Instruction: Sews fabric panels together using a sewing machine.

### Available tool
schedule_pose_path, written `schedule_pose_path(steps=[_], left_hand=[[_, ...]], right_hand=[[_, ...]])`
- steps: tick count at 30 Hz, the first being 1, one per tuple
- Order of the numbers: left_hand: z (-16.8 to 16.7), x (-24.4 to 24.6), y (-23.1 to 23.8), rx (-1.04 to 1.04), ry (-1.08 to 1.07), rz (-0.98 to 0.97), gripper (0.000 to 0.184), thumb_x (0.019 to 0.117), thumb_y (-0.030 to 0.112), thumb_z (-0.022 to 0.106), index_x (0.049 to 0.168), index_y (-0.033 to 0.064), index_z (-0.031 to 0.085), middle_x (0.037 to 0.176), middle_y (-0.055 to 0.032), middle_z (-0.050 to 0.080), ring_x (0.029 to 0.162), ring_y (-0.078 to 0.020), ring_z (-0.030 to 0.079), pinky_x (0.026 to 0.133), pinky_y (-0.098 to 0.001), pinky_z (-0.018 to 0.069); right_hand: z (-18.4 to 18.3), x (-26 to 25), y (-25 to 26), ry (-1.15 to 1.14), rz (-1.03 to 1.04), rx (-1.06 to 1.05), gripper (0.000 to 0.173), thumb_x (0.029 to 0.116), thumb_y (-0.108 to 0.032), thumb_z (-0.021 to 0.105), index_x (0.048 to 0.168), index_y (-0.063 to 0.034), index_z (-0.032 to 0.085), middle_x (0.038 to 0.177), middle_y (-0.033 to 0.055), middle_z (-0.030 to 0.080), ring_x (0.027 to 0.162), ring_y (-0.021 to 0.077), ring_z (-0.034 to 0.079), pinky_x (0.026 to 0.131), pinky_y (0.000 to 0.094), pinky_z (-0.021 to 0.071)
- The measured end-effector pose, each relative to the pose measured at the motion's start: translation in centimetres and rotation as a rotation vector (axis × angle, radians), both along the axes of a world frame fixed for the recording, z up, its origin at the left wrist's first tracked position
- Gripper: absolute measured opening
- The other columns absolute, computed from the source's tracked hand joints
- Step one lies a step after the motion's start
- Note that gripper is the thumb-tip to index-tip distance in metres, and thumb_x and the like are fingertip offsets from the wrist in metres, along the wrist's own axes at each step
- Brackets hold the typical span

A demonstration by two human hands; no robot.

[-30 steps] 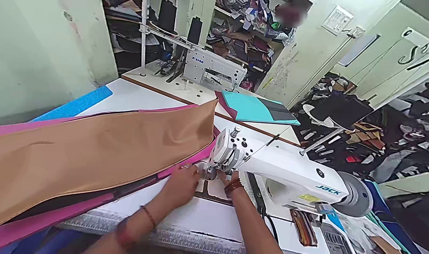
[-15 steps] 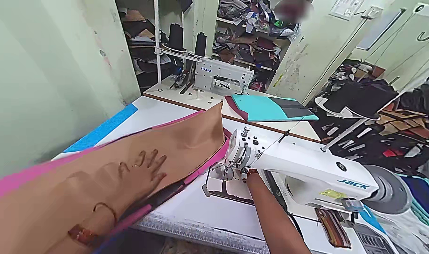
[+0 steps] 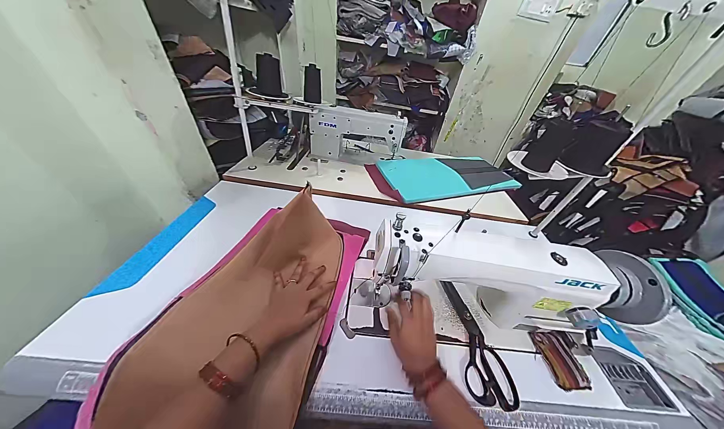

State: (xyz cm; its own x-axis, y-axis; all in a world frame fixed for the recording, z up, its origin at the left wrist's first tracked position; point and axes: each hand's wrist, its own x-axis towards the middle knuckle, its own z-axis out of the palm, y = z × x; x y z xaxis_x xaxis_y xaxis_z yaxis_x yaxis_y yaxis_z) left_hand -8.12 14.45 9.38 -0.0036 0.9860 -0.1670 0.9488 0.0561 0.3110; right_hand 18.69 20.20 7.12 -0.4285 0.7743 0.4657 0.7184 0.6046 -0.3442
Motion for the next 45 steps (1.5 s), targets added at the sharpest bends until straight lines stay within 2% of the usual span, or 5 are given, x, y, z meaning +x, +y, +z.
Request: schedule_pose_path(steps=[7,16,20,34,45], left_hand=[[-0.1,-0.9,0.4,-0.019,-0.053,0.002,0.05,0.1024,0.038,0.054,0.152,0.0388,0.049,0.171,-0.002,0.022,0.159,-0.0407,-0.003,0.114,-0.0782,-0.0041],[3.1,0.8,1.4,-0.299,0.13,0.003,0.06,0.1022,0.058,0.049,0.159,0.0462,0.032,0.173,-0.0019,0.017,0.157,-0.0442,0.01,0.112,-0.0779,0.0176],[5.2,5.3,1.3,-0.389,0.157,-0.015,0.075,0.0961,0.068,0.053,0.16,0.0333,0.035,0.169,-0.0163,0.023,0.151,-0.0501,0.021,0.109,-0.0795,0.0209],[3.5,13.7,3.6,-0.38,0.122,0.216,0.097,0.0897,0.074,0.058,0.165,0.0265,0.02,0.17,-0.0225,0.01,0.151,-0.0544,0.015,0.106,-0.0796,0.0246],[2.1,12.6,8.0,-0.325,0.072,0.235,0.077,0.0921,0.067,0.06,0.14,0.006,0.058,0.157,-0.0301,0.036,0.149,-0.0518,0.026,0.112,-0.0788,0.0188]], right_hand=[[-4.8,-5.4,-11.9,-0.248,0.598,0.336,0.064,0.0783,-0.018,0.079,0.139,-0.0084,0.062,0.147,0.0106,0.059,0.14,0.0313,0.053,0.107,0.0601,0.0445],[-3.6,-6.1,-8.1,0.142,0.66,0.392,0.02,0.0891,-0.005,0.057,0.09,-0.009,0.076,0.101,0.005,0.079,0.1,0.0218,0.075,0.099,0.0437,0.0553],[-2.3,-1.6,-7.8,0.248,0.658,0.294,0.025,0.0922,-0.002,0.053,0.092,-0.0104,0.076,0.098,0.0025,0.079,0.099,0.0173,0.075,0.101,0.0387,0.054],[-1.6,8.6,-3.0,0.269,0.498,0.201,0.031,0.0993,-0.01,0.047,0.094,-0.0161,0.077,0.096,-0.0025,0.08,0.095,0.0096,0.075,0.102,0.0323,0.053],[-3.1,7.5,-0.2,0.259,0.364,0.29,0.029,0.0989,-0.013,0.05,0.096,-0.0168,0.079,0.095,-0.0021,0.08,0.096,0.0115,0.076,0.1,0.0343,0.0549]])
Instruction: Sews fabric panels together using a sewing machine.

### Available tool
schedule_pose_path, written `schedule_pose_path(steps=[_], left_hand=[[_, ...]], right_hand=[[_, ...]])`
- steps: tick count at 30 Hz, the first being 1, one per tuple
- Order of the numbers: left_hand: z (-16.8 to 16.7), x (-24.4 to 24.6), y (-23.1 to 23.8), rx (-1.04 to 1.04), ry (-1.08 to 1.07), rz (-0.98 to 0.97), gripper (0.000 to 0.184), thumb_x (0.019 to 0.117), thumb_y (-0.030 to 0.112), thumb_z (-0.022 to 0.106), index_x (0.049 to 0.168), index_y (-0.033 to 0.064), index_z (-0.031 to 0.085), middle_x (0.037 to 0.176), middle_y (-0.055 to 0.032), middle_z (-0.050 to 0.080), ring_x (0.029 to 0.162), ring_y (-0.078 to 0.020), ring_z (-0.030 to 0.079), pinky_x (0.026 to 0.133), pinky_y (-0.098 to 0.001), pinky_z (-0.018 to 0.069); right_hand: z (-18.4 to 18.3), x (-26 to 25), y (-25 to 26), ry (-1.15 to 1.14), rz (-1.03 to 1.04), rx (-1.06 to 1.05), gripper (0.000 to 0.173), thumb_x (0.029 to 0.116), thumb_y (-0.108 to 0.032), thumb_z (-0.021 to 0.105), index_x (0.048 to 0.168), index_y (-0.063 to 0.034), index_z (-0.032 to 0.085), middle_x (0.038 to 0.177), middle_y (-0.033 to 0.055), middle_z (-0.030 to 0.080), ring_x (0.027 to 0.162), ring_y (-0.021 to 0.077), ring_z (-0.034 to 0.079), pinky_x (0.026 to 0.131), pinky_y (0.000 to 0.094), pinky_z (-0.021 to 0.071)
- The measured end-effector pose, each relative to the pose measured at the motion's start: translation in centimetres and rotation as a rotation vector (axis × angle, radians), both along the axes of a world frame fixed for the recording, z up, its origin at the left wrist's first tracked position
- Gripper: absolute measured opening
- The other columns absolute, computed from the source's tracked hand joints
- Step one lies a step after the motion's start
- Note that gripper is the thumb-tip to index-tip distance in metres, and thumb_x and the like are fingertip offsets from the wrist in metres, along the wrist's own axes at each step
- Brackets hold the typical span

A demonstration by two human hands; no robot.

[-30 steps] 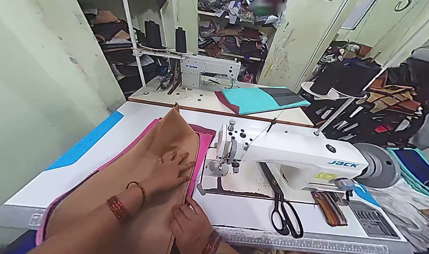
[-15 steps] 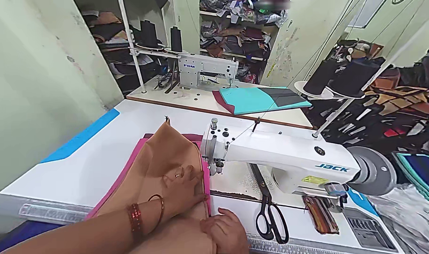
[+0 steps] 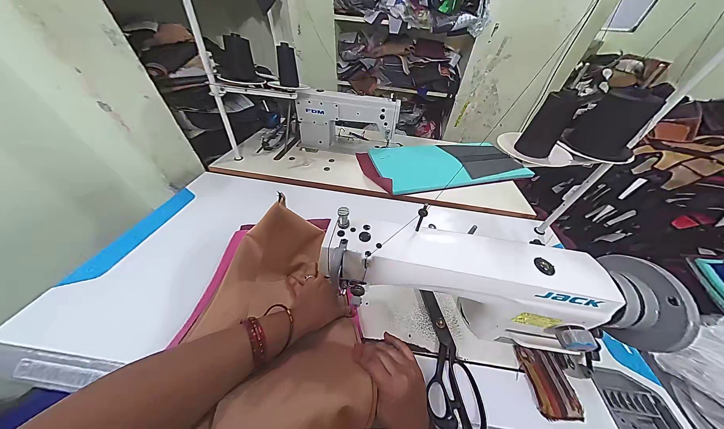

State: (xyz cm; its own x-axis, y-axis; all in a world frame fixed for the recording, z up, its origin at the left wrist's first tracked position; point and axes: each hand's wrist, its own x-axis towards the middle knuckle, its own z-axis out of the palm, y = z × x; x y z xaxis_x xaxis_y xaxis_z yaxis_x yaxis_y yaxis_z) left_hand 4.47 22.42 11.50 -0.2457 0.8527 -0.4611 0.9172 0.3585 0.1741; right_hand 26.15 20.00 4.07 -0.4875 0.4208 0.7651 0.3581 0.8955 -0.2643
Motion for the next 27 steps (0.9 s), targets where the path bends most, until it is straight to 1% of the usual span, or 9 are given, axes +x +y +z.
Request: schedule_pose_path(steps=[4,8,11,14,16,18,21,24,27], left_hand=[[0.3,-1.7,0.3,-0.007,-0.034,-0.107,0.078,0.0888,0.069,0.063,0.128,0.0026,0.065,0.144,-0.0316,0.05,0.14,-0.0536,0.038,0.112,-0.0798,0.0133],[0.7,-2.3,0.4,-0.001,-0.039,-0.189,0.075,0.0896,0.068,0.063,0.126,0.0022,0.067,0.139,-0.028,0.056,0.143,-0.0516,0.036,0.114,-0.0784,0.0087],[0.1,-2.7,0.3,0.062,-0.072,-0.174,0.077,0.0873,0.068,0.066,0.13,0.0035,0.066,0.152,-0.0276,0.046,0.151,-0.0512,0.023,0.114,-0.0798,0.0043],[-0.3,-2.9,0.4,0.146,-0.13,-0.104,0.093,0.0806,0.068,0.073,0.143,0.0003,0.055,0.164,-0.0243,0.03,0.154,-0.0467,0.017,0.116,-0.0764,0.0014],[0.0,-2.9,0.5,0.165,-0.168,-0.052,0.108,0.0782,0.065,0.077,0.154,-0.001,0.038,0.165,-0.0236,0.028,0.155,-0.0448,0.017,0.119,-0.0735,-0.0009],[0.0,-3.2,0.7,0.18,-0.176,-0.06,0.117,0.0764,0.065,0.079,0.16,0.0015,0.027,0.165,-0.0226,0.028,0.154,-0.0443,0.019,0.119,-0.0728,0.0004],[-0.3,-3.7,1.1,0.182,-0.177,-0.172,0.109,0.0796,0.066,0.076,0.157,0.0025,0.034,0.165,-0.0229,0.027,0.153,-0.0471,0.019,0.116,-0.0775,0.0],[-0.8,-4.2,1.6,0.206,-0.174,-0.217,0.099,0.0806,0.066,0.075,0.153,0.0053,0.043,0.165,-0.0204,0.028,0.152,-0.0471,0.02,0.115,-0.0779,0.0056],[-0.9,-4.3,1.8,0.231,-0.199,-0.21,0.103,0.0805,0.065,0.076,0.158,0.0083,0.037,0.167,-0.0173,0.025,0.154,-0.0458,0.017,0.114,-0.08,0.0022]], right_hand=[[0.3,-1.0,-2.0,-0.058,0.029,-0.057,0.027,0.0947,-0.007,0.054,0.096,-0.0128,0.08,0.101,0.0011,0.08,0.102,0.0155,0.075,0.099,0.0364,0.0553],[0.6,-1.1,-2.8,-0.172,0.141,-0.151,0.027,0.0916,-0.003,0.059,0.105,-0.0109,0.08,0.112,0.0036,0.079,0.107,0.0194,0.074,0.098,0.0381,0.0564],[4.0,2.1,-0.1,-0.074,0.113,-0.257,0.02,0.0976,-0.017,0.063,0.095,-0.0064,0.08,0.102,0.0053,0.079,0.1,0.0179,0.075,0.094,0.0371,0.0584],[10.1,8.9,5.2,0.107,-0.224,-0.048,0.028,0.1033,-0.024,0.058,0.091,-0.0026,0.072,0.091,0.009,0.076,0.094,0.0104,0.073,0.088,0.0262,0.0581],[15.5,13.5,9.1,0.055,-0.515,0.093,0.032,0.1032,-0.016,0.054,0.097,0.0107,0.07,0.093,0.0251,0.073,0.09,0.0285,0.073,0.084,0.0397,0.0566],[19.3,17.2,13.7,-0.069,-0.797,-0.059,0.042,0.1071,-0.025,0.049,0.113,0.0125,0.068,0.109,0.0346,0.069,0.104,0.0455,0.068,0.094,0.0561,0.0512],[21.1,21.9,20.8,-0.369,-1.015,-0.429,0.053,0.1061,-0.04,0.052,0.124,0.0088,0.065,0.128,0.0387,0.06,0.125,0.0551,0.055,0.106,0.0722,0.0362],[21.1,22.9,23.2,-0.674,-1.099,-0.641,0.046,0.1074,-0.034,0.053,0.115,0.0076,0.071,0.119,0.0378,0.065,0.12,0.0561,0.059,0.1,0.0746,0.0398],[20.2,23.7,20.0,-0.46,-1.104,-0.568,0.042,0.1084,-0.024,0.047,0.124,0.0099,0.066,0.128,0.0398,0.06,0.127,0.0565,0.054,0.107,0.0729,0.0341]])
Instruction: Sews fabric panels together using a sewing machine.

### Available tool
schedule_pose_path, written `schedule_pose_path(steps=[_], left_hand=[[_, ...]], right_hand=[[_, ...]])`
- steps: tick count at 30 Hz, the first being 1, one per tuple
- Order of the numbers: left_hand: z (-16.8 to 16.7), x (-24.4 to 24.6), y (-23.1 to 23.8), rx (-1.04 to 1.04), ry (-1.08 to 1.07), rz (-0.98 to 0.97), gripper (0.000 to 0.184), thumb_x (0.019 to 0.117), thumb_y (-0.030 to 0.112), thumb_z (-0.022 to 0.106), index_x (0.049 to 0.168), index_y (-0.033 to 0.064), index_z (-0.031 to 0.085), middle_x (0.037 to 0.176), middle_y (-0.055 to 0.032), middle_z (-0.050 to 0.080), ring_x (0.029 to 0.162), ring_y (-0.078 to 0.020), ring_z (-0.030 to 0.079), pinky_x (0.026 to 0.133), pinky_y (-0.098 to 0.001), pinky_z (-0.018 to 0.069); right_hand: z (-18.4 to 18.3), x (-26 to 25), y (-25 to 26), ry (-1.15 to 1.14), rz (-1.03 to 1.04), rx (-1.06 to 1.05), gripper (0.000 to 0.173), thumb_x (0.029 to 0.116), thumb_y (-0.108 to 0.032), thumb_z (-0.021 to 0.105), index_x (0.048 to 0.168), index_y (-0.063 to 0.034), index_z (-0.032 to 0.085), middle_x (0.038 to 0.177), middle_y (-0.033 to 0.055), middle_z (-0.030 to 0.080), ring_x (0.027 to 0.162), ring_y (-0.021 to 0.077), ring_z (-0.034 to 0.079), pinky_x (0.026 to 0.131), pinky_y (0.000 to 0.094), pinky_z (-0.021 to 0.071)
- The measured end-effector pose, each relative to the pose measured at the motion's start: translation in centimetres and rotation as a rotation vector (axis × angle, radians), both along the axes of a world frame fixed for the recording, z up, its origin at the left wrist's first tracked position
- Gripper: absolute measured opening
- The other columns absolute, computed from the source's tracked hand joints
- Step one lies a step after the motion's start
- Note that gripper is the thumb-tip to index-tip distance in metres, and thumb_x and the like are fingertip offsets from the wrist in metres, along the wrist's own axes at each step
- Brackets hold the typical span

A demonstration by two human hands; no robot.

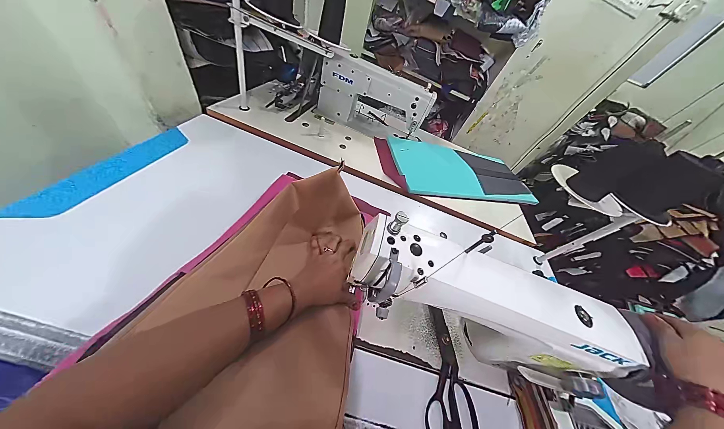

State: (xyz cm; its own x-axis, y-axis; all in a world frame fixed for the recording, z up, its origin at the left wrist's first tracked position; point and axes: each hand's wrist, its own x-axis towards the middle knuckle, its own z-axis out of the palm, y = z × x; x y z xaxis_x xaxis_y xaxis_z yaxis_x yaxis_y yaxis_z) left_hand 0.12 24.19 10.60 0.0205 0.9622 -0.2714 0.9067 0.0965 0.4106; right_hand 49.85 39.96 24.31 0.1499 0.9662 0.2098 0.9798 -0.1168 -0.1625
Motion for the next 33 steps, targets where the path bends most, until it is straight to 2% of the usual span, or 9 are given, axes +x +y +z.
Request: schedule_pose_path(steps=[3,6,10,15,18,22,24,27,33], left_hand=[[0.1,-0.1,0.1,0.011,-0.023,0.007,0.101,0.0813,0.061,0.077,0.158,0.0101,0.037,0.168,-0.016,0.025,0.156,-0.0435,0.012,0.114,-0.0786,-0.0039],[-0.3,-0.4,0.5,0.016,-0.009,-0.017,0.105,0.0791,0.063,0.077,0.159,0.0098,0.035,0.168,-0.0157,0.025,0.156,-0.043,0.012,0.115,-0.0774,-0.0041],[-0.3,-0.8,0.7,0.043,-0.009,-0.077,0.101,0.0782,0.062,0.079,0.156,0.0101,0.041,0.166,-0.015,0.029,0.155,-0.0424,0.015,0.115,-0.0776,-0.0043],[-0.8,-1.4,0.3,0.094,0.016,-0.164,0.085,0.0878,0.063,0.069,0.148,0.0057,0.051,0.165,-0.0189,0.03,0.156,-0.0435,0.015,0.116,-0.0774,-0.0019],[0.5,-2.8,-2.4,0.103,-0.044,-0.1,0.079,0.0984,0.054,0.061,0.157,0.0049,0.039,0.163,-0.0235,0.032,0.153,-0.0444,0.024,0.122,-0.0656,0.0159],[5.7,-3.6,-12.2,0.057,0.096,0.245,0.093,0.0955,0.057,0.063,0.155,-0.0071,0.033,0.152,-0.0414,0.035,0.14,-0.062,0.035,0.111,-0.0731,0.031],[4.0,-4.5,-16.9,0.171,0.184,0.441,0.105,0.0855,0.07,0.064,0.15,-0.0093,0.041,0.145,-0.0453,0.041,0.134,-0.0669,0.038,0.105,-0.0797,0.0318],[-0.7,-5.3,-21.4,0.424,0.303,0.543,0.108,0.0719,0.08,0.062,0.13,-0.0107,0.06,0.128,-0.0439,0.054,0.121,-0.0672,0.049,0.09,-0.0796,0.042],[-3.1,-3.6,-21.9,0.453,0.072,0.54,0.041,0.0927,0.022,0.075,0.113,-0.0121,0.066,0.106,-0.0347,0.066,0.102,-0.0561,0.063,0.09,-0.0724,0.045]], right_hand=[[-3.5,0.6,-3.9,0.206,-0.007,0.35,0.048,0.1097,-0.023,0.039,0.136,0.0132,0.056,0.139,0.0361,0.056,0.135,0.0472,0.052,0.117,0.057,0.0336],[-8.7,0.3,-6.7,0.365,-0.11,0.67,0.045,0.1089,-0.016,0.041,0.131,0.0211,0.053,0.131,0.0386,0.059,0.127,0.0409,0.059,0.113,0.0418,0.0403],[-12.6,-0.9,-8.3,0.517,-0.187,0.727,0.045,0.1093,-0.016,0.04,0.131,0.0219,0.051,0.128,0.0382,0.059,0.125,0.0373,0.059,0.111,0.0397,0.0422],[-12.0,-3.0,-9.1,0.717,-0.215,0.741,0.044,0.1074,-0.01,0.044,0.14,0.0188,0.045,0.138,0.0368,0.054,0.132,0.0327,0.054,0.114,0.0334,0.038],[-13.1,-5.5,-12.3,0.697,-0.033,0.796,0.052,0.1017,-0.006,0.049,0.143,0.0229,0.037,0.147,0.0443,0.04,0.139,0.0431,0.044,0.115,0.0383,0.0361],[-18.0,-12.9,-19.8,0.55,0.437,0.623,0.041,0.0959,-0.01,0.056,0.119,0.0239,0.056,0.127,0.0396,0.059,0.126,0.0411,0.057,0.109,0.0446,0.0456],[-20.4,-17.9,-23.7,0.512,0.688,0.471,0.033,0.0979,-0.022,0.056,0.109,0.0069,0.07,0.12,0.0256,0.068,0.122,0.0338,0.062,0.107,0.044,0.0465],[-22.1,-23.8,-27.3,0.385,0.998,0.455,0.03,0.1052,-0.032,0.049,0.117,-0.0164,0.072,0.126,0.009,0.07,0.125,0.023,0.062,0.111,0.0381,0.0459],[-21.2,-28.5,-28.0,0.257,1.213,0.651,0.024,0.0957,-0.008,0.058,0.103,-0.0147,0.079,0.108,0.0048,0.078,0.103,0.0204,0.073,0.097,0.0339,0.0558]])
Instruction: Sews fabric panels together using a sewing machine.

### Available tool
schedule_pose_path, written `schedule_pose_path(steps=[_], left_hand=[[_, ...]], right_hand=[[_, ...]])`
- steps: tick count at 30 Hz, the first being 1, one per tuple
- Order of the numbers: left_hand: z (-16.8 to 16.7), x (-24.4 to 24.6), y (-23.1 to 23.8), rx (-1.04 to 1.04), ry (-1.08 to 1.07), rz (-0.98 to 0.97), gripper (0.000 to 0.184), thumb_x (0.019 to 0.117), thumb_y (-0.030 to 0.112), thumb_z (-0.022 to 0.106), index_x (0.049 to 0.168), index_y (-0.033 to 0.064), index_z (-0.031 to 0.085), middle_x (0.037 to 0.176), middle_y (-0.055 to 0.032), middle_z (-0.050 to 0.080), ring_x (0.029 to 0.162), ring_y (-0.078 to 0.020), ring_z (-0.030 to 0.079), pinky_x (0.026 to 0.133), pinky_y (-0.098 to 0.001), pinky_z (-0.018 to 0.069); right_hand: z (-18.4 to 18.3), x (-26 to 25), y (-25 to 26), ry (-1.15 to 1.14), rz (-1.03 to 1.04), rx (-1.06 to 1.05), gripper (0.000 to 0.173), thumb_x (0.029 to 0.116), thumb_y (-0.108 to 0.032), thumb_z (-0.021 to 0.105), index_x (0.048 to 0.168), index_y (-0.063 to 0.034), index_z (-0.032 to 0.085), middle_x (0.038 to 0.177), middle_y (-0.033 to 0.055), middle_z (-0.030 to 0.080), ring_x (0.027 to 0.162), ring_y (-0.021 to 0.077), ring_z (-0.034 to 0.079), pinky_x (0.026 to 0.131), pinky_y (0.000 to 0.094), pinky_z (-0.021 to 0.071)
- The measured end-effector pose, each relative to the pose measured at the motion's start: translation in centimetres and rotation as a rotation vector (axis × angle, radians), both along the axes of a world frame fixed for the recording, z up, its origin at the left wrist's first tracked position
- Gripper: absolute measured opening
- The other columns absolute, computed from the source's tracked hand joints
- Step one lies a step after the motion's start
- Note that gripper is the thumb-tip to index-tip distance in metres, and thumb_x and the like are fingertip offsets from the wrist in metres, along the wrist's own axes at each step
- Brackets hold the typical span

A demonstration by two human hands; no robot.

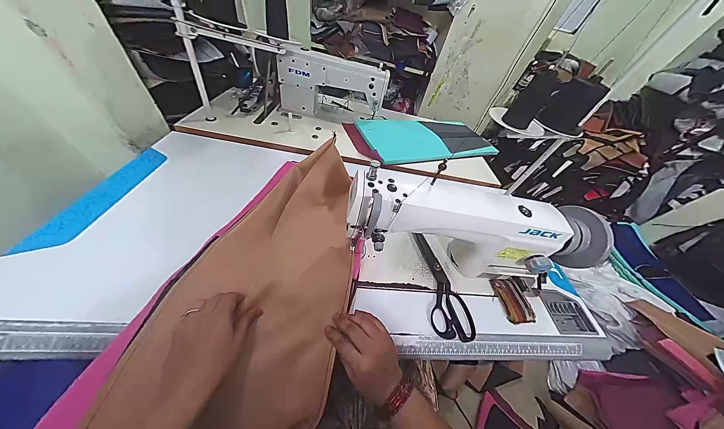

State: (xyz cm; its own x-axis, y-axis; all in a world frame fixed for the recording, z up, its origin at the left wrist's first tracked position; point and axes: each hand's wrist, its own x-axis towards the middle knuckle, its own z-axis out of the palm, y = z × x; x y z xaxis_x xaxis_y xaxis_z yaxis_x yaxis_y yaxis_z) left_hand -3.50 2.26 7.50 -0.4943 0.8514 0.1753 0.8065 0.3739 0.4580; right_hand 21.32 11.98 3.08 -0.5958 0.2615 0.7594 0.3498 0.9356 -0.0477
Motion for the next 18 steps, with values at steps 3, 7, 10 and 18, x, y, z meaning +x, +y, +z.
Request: schedule_pose_path(steps=[3,7,10,18], left_hand=[[2.4,-1.2,1.2,-0.02,-0.116,0.004,0.035,0.1053,0.018,0.056,0.121,-0.0127,0.062,0.116,-0.036,0.064,0.112,-0.0541,0.062,0.097,-0.071,0.0442],[4.7,-3.4,3.2,-0.068,-0.138,0.002,0.036,0.1081,0.021,0.052,0.128,-0.0075,0.059,0.122,-0.0325,0.064,0.116,-0.0501,0.062,0.1,-0.0677,0.0436],[4.0,-4.4,3.6,-0.184,-0.156,-0.007,0.039,0.1067,0.021,0.056,0.132,-0.0074,0.056,0.127,-0.0328,0.061,0.121,-0.0498,0.059,0.102,-0.0675,0.0416],[1.1,-5.1,3.3,-0.007,-0.085,0.035,0.04,0.1084,0.026,0.05,0.127,-0.0069,0.061,0.123,-0.0316,0.064,0.118,-0.0486,0.061,0.101,-0.0668,0.043]], right_hand=[[1.5,-1.4,0.2,0.008,-0.01,0.06,0.022,0.0953,-0.007,0.057,0.101,-0.011,0.079,0.103,0.0042,0.079,0.1,0.0183,0.074,0.095,0.0324,0.0565],[1.2,-3.4,-0.3,0.046,-0.018,0.064,0.022,0.0964,-0.012,0.057,0.098,-0.0095,0.079,0.099,0.0048,0.079,0.095,0.0189,0.076,0.091,0.0338,0.0584],[-0.7,-4.0,-1.4,0.012,-0.03,0.056,0.024,0.0963,-0.013,0.056,0.099,-0.0093,0.079,0.102,0.0051,0.079,0.097,0.0203,0.075,0.091,0.035,0.0584],[-3.6,-3.5,-4.0,-0.164,-0.045,0.007,0.041,0.0964,-0.021,0.048,0.126,-0.0045,0.071,0.135,0.0088,0.068,0.13,0.027,0.06,0.11,0.047,0.0446]])
